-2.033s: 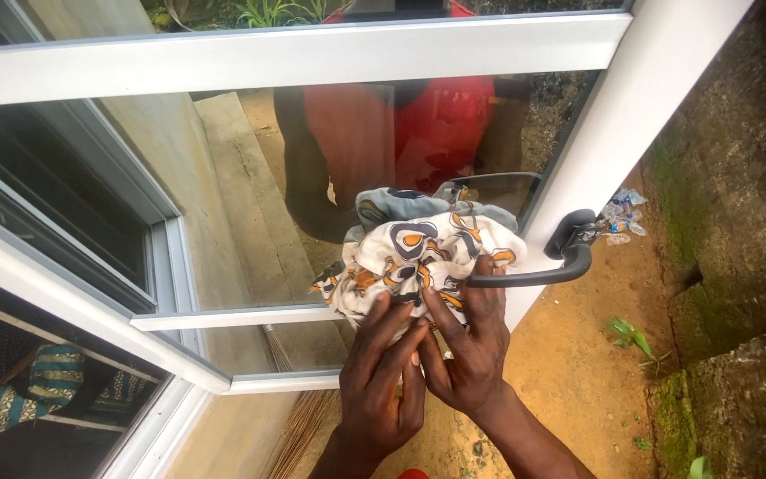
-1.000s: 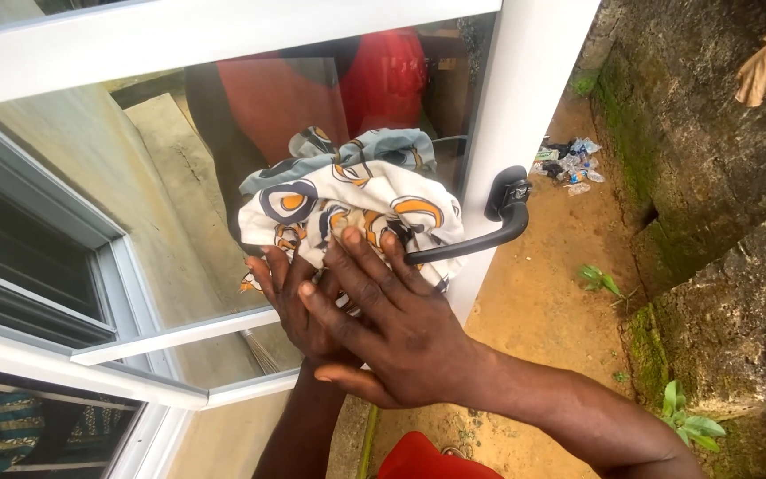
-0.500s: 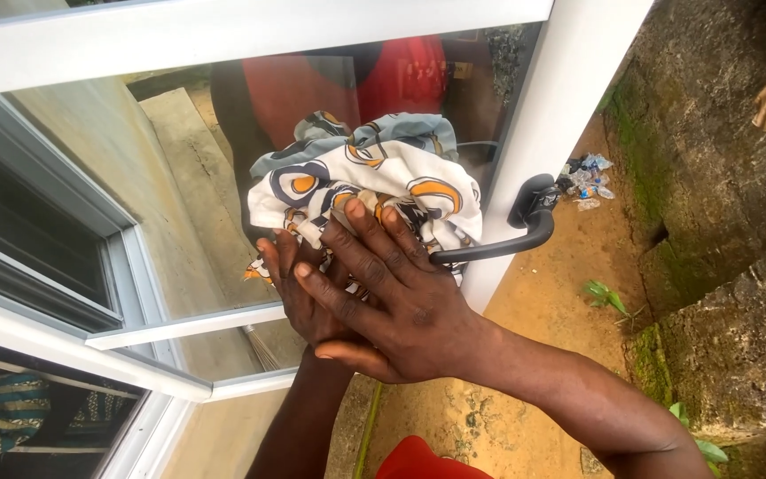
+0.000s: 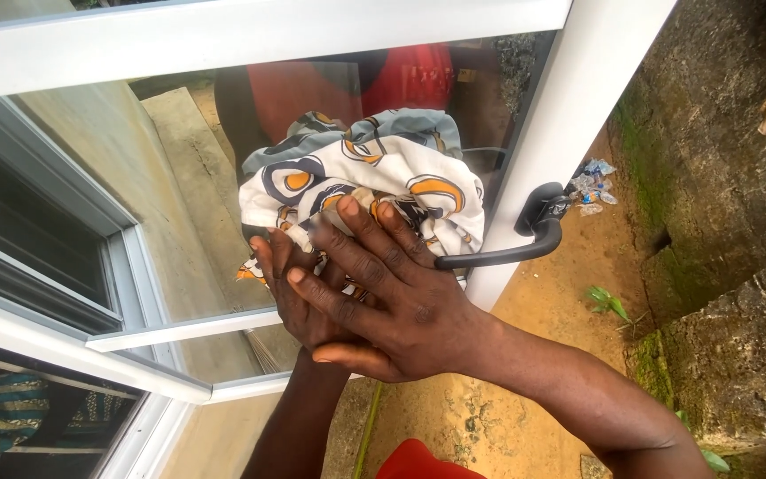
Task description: Cleaning a glass door with a cloth.
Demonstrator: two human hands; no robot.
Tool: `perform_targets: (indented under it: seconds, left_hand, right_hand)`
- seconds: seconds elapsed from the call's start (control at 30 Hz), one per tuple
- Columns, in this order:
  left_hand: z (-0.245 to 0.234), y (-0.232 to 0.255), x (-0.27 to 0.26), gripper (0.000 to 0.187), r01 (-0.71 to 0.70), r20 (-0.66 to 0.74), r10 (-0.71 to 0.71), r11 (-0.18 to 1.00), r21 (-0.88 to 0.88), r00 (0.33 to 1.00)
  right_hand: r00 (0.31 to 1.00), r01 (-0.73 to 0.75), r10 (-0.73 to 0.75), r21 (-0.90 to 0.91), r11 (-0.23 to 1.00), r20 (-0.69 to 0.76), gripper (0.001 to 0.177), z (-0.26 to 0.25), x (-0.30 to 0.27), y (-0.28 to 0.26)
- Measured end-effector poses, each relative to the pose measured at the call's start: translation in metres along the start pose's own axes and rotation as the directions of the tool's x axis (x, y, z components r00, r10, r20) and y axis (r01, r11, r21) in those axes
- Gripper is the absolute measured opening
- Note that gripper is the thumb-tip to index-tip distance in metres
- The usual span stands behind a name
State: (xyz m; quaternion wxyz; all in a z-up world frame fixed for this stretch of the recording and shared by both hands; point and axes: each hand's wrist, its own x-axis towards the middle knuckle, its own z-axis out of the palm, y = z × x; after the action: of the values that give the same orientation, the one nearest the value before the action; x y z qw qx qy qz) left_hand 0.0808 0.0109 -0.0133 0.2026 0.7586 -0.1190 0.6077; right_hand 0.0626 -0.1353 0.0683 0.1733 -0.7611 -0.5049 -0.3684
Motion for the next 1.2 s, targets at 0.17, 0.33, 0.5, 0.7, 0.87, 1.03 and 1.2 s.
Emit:
perform_targets:
  seconds: [0.17,0.33,0.5,0.7,0.87,1.03,1.2]
  left_hand:
    - [-0.002,-0.003,0.007,0.058,-0.03,-0.01,0.03,0.999,0.035,0.999]
    - [-0.006,0.002,0.018,0.06,-0.046,0.01,0.045,0.993,0.107,0.999]
    - [-0.009,0.001,0.025,0.058,-0.042,-0.003,0.043,0.993,0.109,0.999]
    - [-0.013,-0.004,0.027,0.055,0.049,0.065,-0.052,0.997,0.055,0.997]
    - [-0.023,0.01,0.065,0.05,0.026,0.043,-0.027,0.999,0.029,0.999]
    - [-0.008,0.002,0.073,0.052,-0.04,-0.083,0.037,0.999,-0.033,0.996]
    - [0.0,-0.003,0.086,0.052,-0.142,-0.024,0.141,0.988,-0.065,0.99]
  right_hand:
    - [1.0,0.021,-0.021,-0.009,1.0,0.0,0.068,-0.002,0.005,0.002]
    - [0.999,0.038,-0.038,-0.015,0.999,-0.002,0.066,-0.002,0.011,0.003]
    - [0.999,0.042,-0.043,-0.008,0.999,-0.026,0.067,0.001,0.016,0.001]
    - [0.998,0.004,-0.004,-0.004,1.0,-0.061,0.067,-0.002,0.033,-0.009]
    - [0.998,-0.07,0.07,0.012,0.997,0.003,0.069,-0.025,0.049,-0.027]
    - [0.996,-0.092,0.092,-0.03,0.995,0.016,0.072,-0.051,0.054,-0.03]
    - [0.995,-0.092,0.098,-0.176,0.98,0.029,0.069,-0.069,0.053,-0.014]
